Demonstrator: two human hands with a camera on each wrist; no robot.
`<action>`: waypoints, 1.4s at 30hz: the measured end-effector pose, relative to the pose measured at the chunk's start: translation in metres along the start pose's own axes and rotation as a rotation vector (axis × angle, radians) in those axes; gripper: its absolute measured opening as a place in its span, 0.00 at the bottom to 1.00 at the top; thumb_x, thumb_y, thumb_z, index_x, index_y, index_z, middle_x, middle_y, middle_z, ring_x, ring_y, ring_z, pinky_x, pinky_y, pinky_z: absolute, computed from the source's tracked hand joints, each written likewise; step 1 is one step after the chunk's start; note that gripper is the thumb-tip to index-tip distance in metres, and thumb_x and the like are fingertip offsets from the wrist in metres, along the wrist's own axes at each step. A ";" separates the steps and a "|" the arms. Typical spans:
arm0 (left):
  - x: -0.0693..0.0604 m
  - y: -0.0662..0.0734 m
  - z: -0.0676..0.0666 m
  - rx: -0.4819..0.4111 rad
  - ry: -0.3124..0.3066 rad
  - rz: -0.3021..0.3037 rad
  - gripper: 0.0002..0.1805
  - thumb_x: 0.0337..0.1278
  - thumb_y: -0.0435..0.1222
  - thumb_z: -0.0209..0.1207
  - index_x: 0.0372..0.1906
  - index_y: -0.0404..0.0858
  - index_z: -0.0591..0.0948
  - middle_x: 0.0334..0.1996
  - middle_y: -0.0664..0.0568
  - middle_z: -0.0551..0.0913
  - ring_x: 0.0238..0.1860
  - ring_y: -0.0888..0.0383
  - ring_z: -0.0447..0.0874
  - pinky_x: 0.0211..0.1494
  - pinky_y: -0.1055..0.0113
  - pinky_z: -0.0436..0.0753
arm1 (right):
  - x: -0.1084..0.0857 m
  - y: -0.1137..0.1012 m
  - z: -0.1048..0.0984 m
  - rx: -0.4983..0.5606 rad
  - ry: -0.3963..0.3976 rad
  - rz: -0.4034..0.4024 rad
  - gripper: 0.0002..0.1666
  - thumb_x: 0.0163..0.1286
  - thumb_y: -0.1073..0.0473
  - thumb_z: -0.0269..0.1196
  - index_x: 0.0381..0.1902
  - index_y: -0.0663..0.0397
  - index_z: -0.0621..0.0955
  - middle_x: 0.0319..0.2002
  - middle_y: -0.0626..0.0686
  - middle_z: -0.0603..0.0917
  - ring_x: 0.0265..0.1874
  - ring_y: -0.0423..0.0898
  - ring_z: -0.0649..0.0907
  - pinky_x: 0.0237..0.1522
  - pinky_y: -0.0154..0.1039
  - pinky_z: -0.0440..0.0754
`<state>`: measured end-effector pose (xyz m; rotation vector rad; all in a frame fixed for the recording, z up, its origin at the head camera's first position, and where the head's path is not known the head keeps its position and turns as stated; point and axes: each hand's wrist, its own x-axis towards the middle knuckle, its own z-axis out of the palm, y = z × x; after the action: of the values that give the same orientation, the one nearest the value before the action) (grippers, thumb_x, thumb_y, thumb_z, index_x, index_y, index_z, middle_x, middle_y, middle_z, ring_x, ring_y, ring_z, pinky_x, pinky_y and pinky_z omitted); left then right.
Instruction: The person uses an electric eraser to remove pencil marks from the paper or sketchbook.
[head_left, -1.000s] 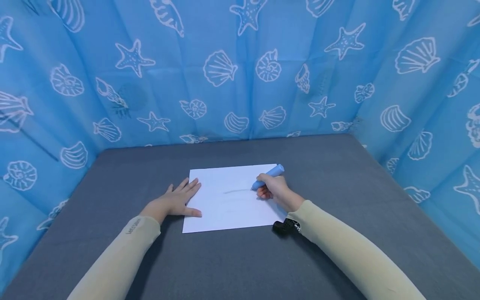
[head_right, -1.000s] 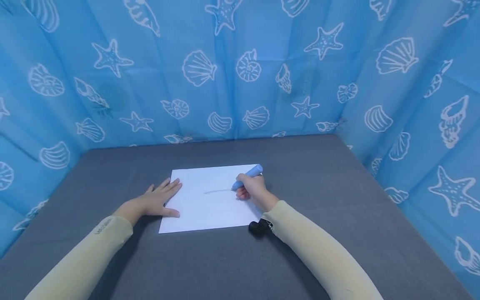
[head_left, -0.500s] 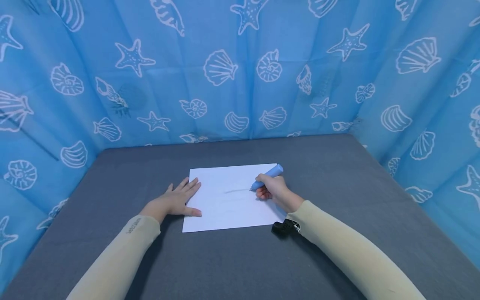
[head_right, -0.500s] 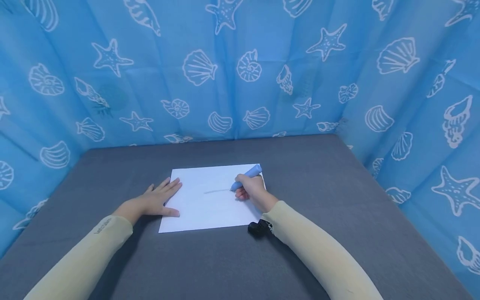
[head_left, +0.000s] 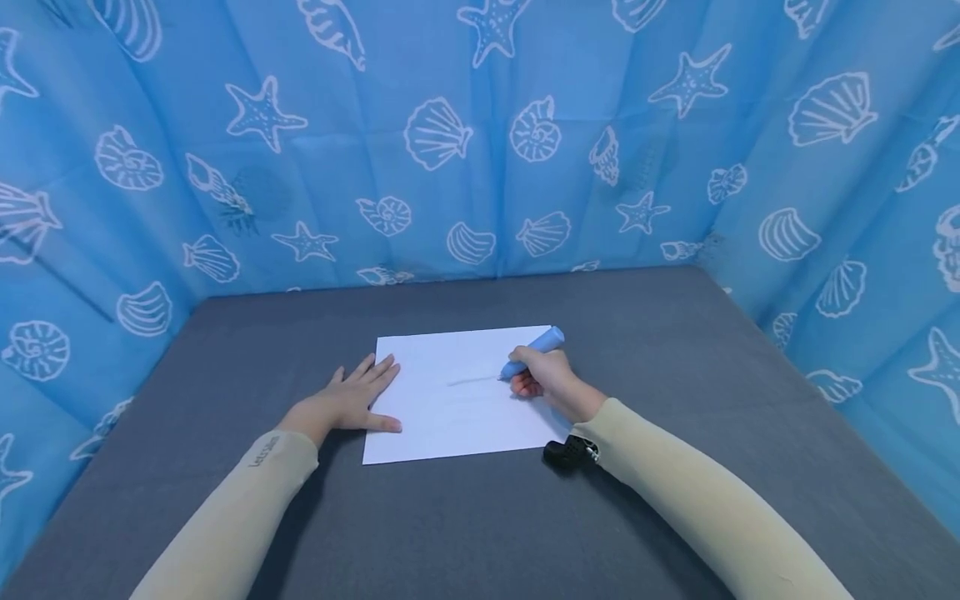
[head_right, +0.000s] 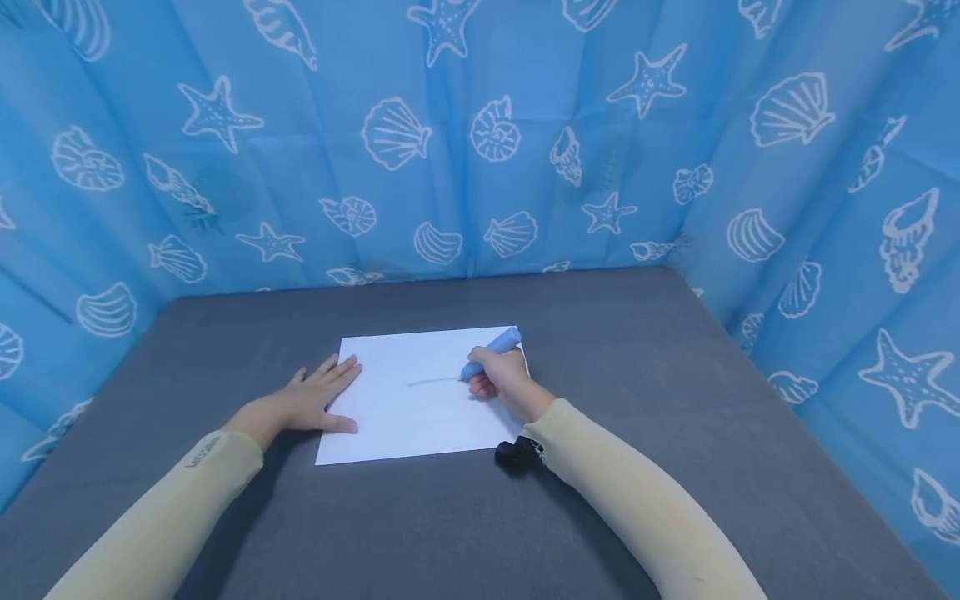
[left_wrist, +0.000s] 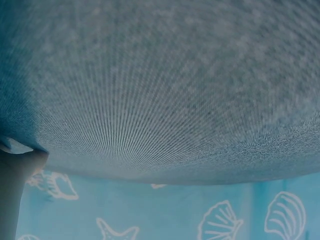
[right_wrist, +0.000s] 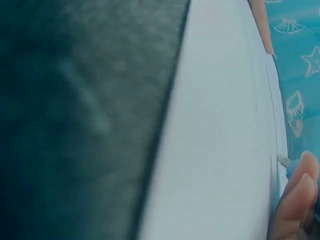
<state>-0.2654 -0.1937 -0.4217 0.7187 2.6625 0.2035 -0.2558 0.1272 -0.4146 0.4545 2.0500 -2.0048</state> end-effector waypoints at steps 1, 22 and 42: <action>0.000 0.000 0.000 0.001 0.001 0.000 0.61 0.49 0.71 0.56 0.78 0.40 0.45 0.78 0.45 0.39 0.76 0.40 0.30 0.67 0.30 0.35 | 0.000 0.000 0.000 0.004 -0.001 -0.002 0.15 0.65 0.60 0.58 0.24 0.68 0.81 0.13 0.52 0.78 0.12 0.40 0.76 0.18 0.31 0.76; 0.000 0.000 0.000 -0.006 -0.007 -0.007 0.62 0.48 0.72 0.55 0.78 0.41 0.45 0.78 0.46 0.38 0.76 0.41 0.29 0.67 0.31 0.34 | 0.000 0.000 -0.002 0.004 0.031 -0.009 0.15 0.64 0.61 0.58 0.23 0.67 0.81 0.12 0.52 0.78 0.11 0.39 0.76 0.16 0.30 0.76; 0.001 -0.001 0.001 -0.014 0.000 -0.002 0.62 0.48 0.72 0.54 0.78 0.40 0.45 0.78 0.46 0.38 0.76 0.41 0.29 0.67 0.31 0.33 | -0.001 -0.003 -0.005 0.010 0.030 -0.024 0.16 0.66 0.60 0.57 0.23 0.66 0.80 0.13 0.52 0.78 0.11 0.39 0.76 0.17 0.30 0.76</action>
<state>-0.2661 -0.1941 -0.4231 0.7119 2.6587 0.2217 -0.2558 0.1318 -0.4117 0.4667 2.0735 -2.0347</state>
